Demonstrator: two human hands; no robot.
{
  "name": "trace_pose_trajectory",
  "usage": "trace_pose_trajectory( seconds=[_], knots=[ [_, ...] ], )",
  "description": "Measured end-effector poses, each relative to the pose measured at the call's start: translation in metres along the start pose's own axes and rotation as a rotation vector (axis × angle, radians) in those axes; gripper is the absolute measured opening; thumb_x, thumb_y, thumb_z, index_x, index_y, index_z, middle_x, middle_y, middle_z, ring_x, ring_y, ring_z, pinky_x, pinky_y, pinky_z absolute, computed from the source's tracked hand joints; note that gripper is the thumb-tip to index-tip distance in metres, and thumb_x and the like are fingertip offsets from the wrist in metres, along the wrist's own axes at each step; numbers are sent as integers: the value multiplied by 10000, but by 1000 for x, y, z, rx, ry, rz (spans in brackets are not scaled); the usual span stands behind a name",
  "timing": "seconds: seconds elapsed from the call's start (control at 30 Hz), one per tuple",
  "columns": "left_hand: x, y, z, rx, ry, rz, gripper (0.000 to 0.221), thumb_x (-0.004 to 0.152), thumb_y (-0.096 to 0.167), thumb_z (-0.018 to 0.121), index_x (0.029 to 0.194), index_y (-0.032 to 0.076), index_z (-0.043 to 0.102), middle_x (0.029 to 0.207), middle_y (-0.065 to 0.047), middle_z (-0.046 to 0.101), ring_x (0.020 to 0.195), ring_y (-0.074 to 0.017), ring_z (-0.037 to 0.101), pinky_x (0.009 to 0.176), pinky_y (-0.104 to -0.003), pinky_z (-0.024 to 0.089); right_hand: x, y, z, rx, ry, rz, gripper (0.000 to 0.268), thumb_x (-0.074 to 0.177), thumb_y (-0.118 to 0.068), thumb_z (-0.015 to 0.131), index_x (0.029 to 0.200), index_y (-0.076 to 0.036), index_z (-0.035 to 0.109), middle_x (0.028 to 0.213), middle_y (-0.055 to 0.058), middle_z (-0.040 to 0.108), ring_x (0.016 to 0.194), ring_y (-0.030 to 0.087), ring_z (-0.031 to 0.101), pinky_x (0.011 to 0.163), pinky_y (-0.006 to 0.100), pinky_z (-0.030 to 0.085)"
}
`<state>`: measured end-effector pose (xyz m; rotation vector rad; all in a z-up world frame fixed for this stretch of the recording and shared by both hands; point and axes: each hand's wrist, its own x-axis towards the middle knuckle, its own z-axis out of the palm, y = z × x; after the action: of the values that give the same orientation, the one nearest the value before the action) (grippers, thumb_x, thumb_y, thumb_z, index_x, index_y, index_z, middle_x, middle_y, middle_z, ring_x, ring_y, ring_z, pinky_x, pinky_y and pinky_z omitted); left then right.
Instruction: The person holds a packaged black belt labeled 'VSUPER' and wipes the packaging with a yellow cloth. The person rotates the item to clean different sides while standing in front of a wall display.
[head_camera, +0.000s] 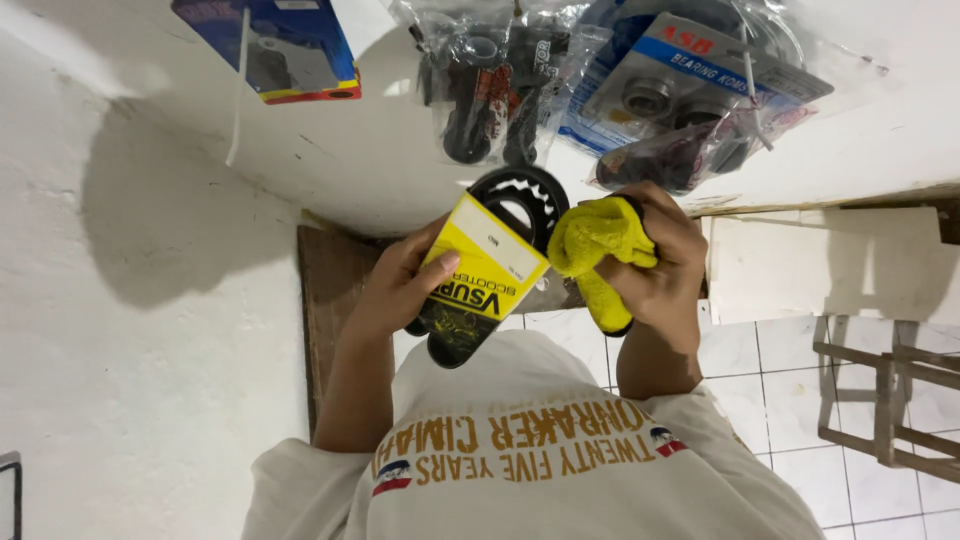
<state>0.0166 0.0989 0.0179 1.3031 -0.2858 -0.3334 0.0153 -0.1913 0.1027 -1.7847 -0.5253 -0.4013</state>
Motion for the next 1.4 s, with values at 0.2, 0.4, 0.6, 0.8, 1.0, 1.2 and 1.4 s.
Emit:
trace_pose_trajectory(
  seconds=[0.2, 0.4, 0.6, 0.8, 1.0, 1.2, 1.4],
  knots=[
    [-5, 24, -12, 400, -220, 21, 513, 1037, 246, 582, 1486, 2, 536, 1080, -91, 770, 963, -107, 673, 874, -286, 550, 5, 6, -1, 148, 40, 104, 343, 822, -9, 682, 1157, 64, 697, 1101, 106, 665, 971, 181, 652, 883, 282, 526],
    [-7, 44, -6, 358, -317, -20, 552, 1024, 299, 618, 1485, 15, 516, 1035, -121, 771, 930, -91, 664, 820, -272, 549, 25, 19, -14, 345, -242, 240, 418, 755, -42, 621, 1151, 79, 679, 1191, 125, 662, 1087, 204, 641, 993, 306, 507],
    [-2, 41, 2, 451, -509, 123, 482, 1024, 302, 643, 1401, 3, 618, 1039, -153, 781, 877, -113, 750, 775, -294, 584, 26, 59, -2, 219, -686, 535, 548, 768, -193, 748, 1269, 27, 719, 1051, 160, 771, 823, 247, 724, 801, 354, 563],
    [-4, 59, -2, 484, -435, -37, 507, 982, 304, 645, 1402, 23, 602, 966, -131, 798, 774, -124, 728, 710, -293, 576, 36, 61, -33, 307, -681, 238, 640, 778, -206, 781, 1341, 54, 623, 1171, 148, 735, 1033, 212, 710, 917, 325, 564],
    [-1, 56, 0, 459, -494, 80, 483, 1023, 308, 635, 1400, 7, 610, 1029, -144, 789, 850, -126, 724, 774, -293, 580, 42, 26, -15, 78, -655, 387, 552, 762, -176, 795, 1247, 57, 675, 1030, 115, 744, 890, 210, 698, 773, 320, 549],
    [-6, 66, -1, 511, -459, -22, 517, 990, 321, 619, 1421, 35, 588, 980, -137, 791, 800, -135, 738, 735, -292, 583, 54, 21, -25, -38, -794, 239, 401, 830, -200, 780, 1140, 39, 695, 949, 103, 738, 841, 183, 684, 753, 301, 523],
    [-4, 66, 5, 608, -475, -78, 510, 967, 336, 642, 1397, 62, 629, 900, -141, 783, 714, -154, 725, 689, -299, 567, 53, 31, -11, -93, -875, 315, 334, 850, -233, 778, 1037, 34, 705, 826, 125, 692, 717, 193, 650, 642, 330, 493]
  ],
)
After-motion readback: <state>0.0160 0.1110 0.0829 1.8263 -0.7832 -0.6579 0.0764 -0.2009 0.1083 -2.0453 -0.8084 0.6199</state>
